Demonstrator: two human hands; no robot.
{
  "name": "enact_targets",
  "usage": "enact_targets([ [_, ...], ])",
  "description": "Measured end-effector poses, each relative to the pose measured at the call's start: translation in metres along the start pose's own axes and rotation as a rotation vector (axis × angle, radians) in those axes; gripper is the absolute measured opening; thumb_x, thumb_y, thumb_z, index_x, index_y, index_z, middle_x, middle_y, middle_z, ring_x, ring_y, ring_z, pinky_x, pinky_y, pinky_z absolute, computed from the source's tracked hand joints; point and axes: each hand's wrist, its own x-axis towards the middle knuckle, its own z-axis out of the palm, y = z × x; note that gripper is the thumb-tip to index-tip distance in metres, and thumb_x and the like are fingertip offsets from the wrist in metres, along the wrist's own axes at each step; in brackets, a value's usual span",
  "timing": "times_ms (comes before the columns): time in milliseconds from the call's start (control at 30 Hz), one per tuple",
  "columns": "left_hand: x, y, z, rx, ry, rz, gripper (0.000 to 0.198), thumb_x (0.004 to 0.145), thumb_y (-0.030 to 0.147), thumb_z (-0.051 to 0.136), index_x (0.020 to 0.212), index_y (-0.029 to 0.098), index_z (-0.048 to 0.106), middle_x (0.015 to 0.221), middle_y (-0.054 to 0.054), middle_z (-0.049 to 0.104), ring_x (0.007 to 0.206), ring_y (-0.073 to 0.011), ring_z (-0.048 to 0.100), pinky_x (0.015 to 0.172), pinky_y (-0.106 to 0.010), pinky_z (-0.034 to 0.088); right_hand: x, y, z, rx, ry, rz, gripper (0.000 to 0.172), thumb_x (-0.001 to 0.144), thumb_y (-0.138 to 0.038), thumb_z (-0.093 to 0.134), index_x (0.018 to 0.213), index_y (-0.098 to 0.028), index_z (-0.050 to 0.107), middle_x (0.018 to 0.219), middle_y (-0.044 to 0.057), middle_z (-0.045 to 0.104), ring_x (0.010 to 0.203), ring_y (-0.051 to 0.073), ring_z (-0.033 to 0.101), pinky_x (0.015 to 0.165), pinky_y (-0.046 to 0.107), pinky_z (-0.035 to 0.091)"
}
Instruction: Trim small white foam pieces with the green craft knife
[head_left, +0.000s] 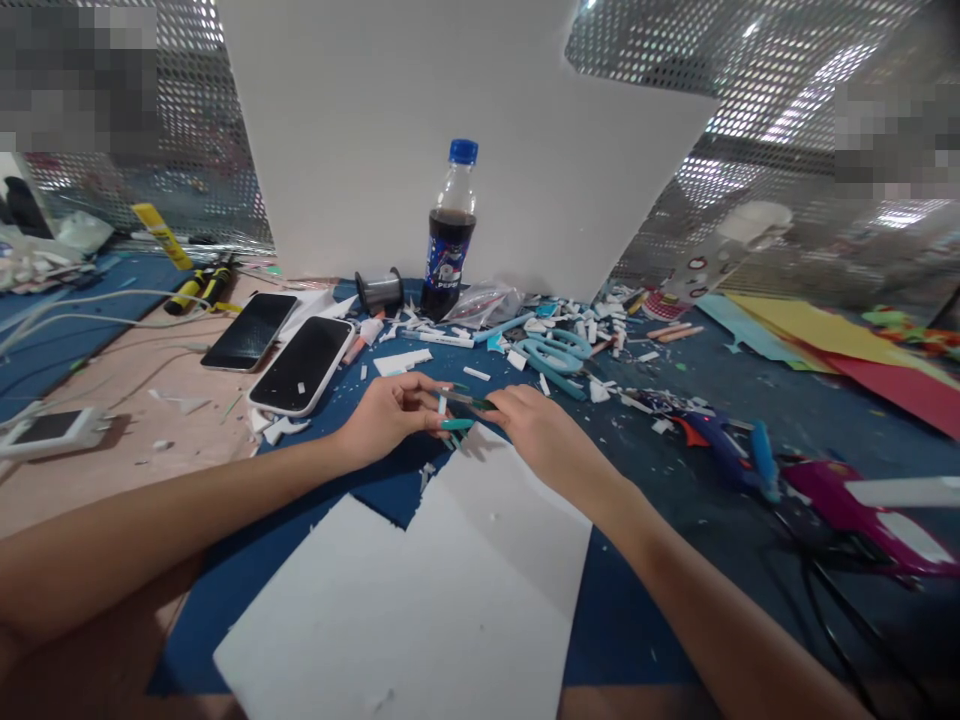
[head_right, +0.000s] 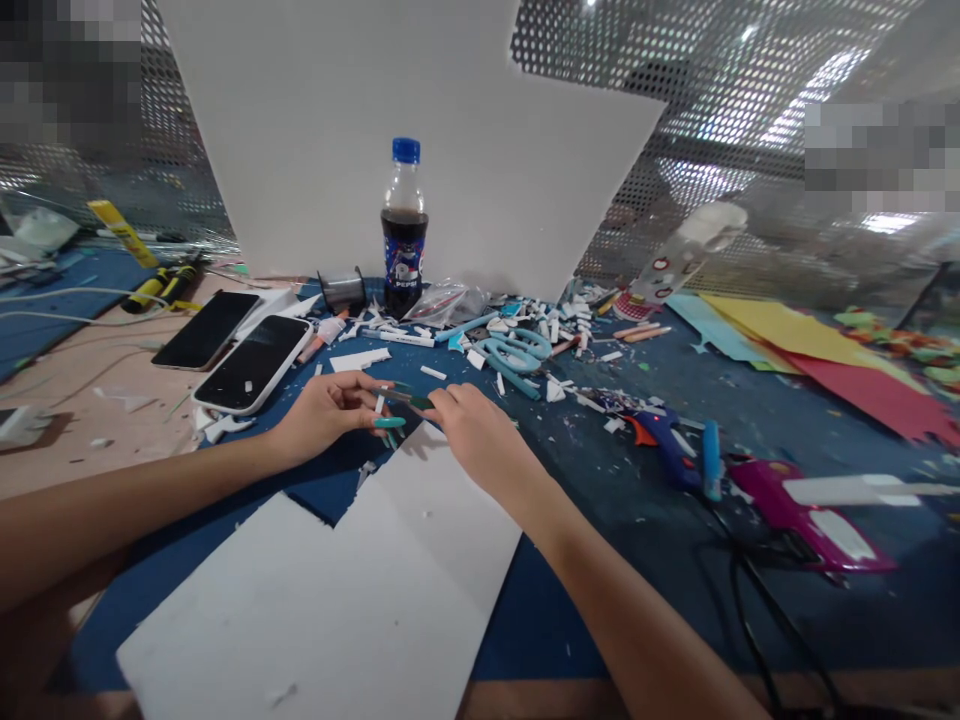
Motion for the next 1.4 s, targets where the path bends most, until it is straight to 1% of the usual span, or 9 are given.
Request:
enact_targets([
  [133, -0.0004, 0.0031, 0.0018, 0.01, -0.008, -0.024, 0.038, 0.055, 0.019, 0.08, 0.088, 0.009, 0.063, 0.06, 0.0, 0.068, 0.051, -0.0131, 0.065, 0.057, -0.025, 0.056, 0.0, 0.0007, 0.0039, -0.002, 0.015, -0.01, 0.02, 0.093, -0.021, 0.04, 0.083, -0.015, 0.055, 0.084, 0.009, 0.058, 0.081, 0.02, 0.053, 0.07, 0.03, 0.041],
  [367, -0.0008, 0.0063, 0.0036, -0.02, 0.017, -0.041, 0.04, 0.054, 0.017, 0.08, 0.089, 0.009, 0.063, 0.059, 0.001, 0.068, 0.05, -0.0123, 0.065, 0.055, -0.023, 0.055, 0.0008, 0.0036, 0.0053, -0.027, 0.078, -0.04, 0.018, 0.093, -0.023, 0.042, 0.084, -0.016, 0.056, 0.081, 0.007, 0.059, 0.076, 0.019, 0.052, 0.066, 0.029, 0.039],
  [600, -0.0018, 0.0064, 0.005, -0.011, 0.0, -0.057, 0.038, 0.054, 0.017, 0.08, 0.087, 0.008, 0.063, 0.058, 0.001, 0.068, 0.049, -0.0118, 0.064, 0.055, -0.022, 0.054, 0.0014, 0.0013, 0.0066, -0.053, 0.07, -0.02, 0.02, 0.093, -0.022, 0.041, 0.08, -0.014, 0.055, 0.078, 0.007, 0.057, 0.076, 0.02, 0.051, 0.064, 0.029, 0.037],
  [833, -0.0015, 0.0058, 0.0044, -0.046, 0.03, -0.025, 0.038, 0.053, 0.016, 0.08, 0.086, 0.009, 0.064, 0.059, 0.001, 0.068, 0.048, -0.0117, 0.064, 0.053, -0.022, 0.055, 0.0009, 0.0037, 0.0056, -0.041, 0.075, -0.025, 0.019, 0.093, -0.022, 0.042, 0.081, -0.015, 0.054, 0.079, 0.007, 0.057, 0.076, 0.019, 0.05, 0.065, 0.029, 0.037],
  [967, -0.0032, 0.0057, 0.0055, -0.005, -0.005, -0.054, 0.035, 0.053, 0.017, 0.081, 0.083, 0.009, 0.064, 0.06, 0.0, 0.069, 0.051, -0.0131, 0.065, 0.056, -0.024, 0.056, 0.0013, 0.0026, 0.0068, -0.057, 0.082, -0.033, 0.02, 0.093, -0.022, 0.042, 0.079, -0.015, 0.054, 0.078, 0.007, 0.057, 0.077, 0.02, 0.051, 0.065, 0.029, 0.037],
  [1133, -0.0041, 0.0041, 0.0071, -0.024, -0.03, -0.06, 0.035, 0.055, 0.02, 0.08, 0.083, 0.01, 0.063, 0.061, -0.001, 0.069, 0.052, -0.0131, 0.065, 0.056, -0.024, 0.056, 0.0017, 0.0027, 0.0074, -0.053, 0.106, -0.048, 0.018, 0.093, -0.022, 0.041, 0.084, -0.015, 0.055, 0.078, 0.008, 0.058, 0.076, 0.02, 0.051, 0.063, 0.029, 0.037],
  [1233, -0.0026, 0.0016, 0.0057, -0.036, -0.028, -0.033, 0.036, 0.057, 0.022, 0.08, 0.087, 0.01, 0.063, 0.064, -0.001, 0.069, 0.053, -0.0126, 0.066, 0.056, -0.023, 0.056, 0.0019, 0.0048, 0.0066, -0.025, 0.109, -0.013, 0.018, 0.093, -0.021, 0.04, 0.085, -0.015, 0.055, 0.082, 0.009, 0.059, 0.079, 0.021, 0.052, 0.065, 0.029, 0.037],
  [1333, -0.0017, -0.0007, 0.0039, 0.002, -0.015, 0.005, 0.041, 0.059, 0.022, 0.079, 0.095, 0.011, 0.063, 0.063, 0.001, 0.067, 0.053, -0.0114, 0.065, 0.058, -0.023, 0.055, 0.0024, 0.0056, 0.0047, 0.04, 0.144, 0.069, 0.018, 0.093, -0.021, 0.038, 0.086, -0.015, 0.054, 0.086, 0.011, 0.059, 0.083, 0.022, 0.054, 0.066, 0.03, 0.037],
  [1400, -0.0021, -0.002, 0.003, 0.063, 0.014, 0.048, 0.041, 0.061, 0.021, 0.078, 0.097, 0.012, 0.063, 0.061, 0.003, 0.063, 0.054, -0.0098, 0.063, 0.059, -0.022, 0.055, 0.0024, 0.0041, 0.0017, 0.128, 0.181, 0.132, 0.02, 0.093, -0.024, 0.038, 0.084, -0.015, 0.054, 0.081, 0.009, 0.058, 0.076, 0.02, 0.054, 0.062, 0.029, 0.036],
])
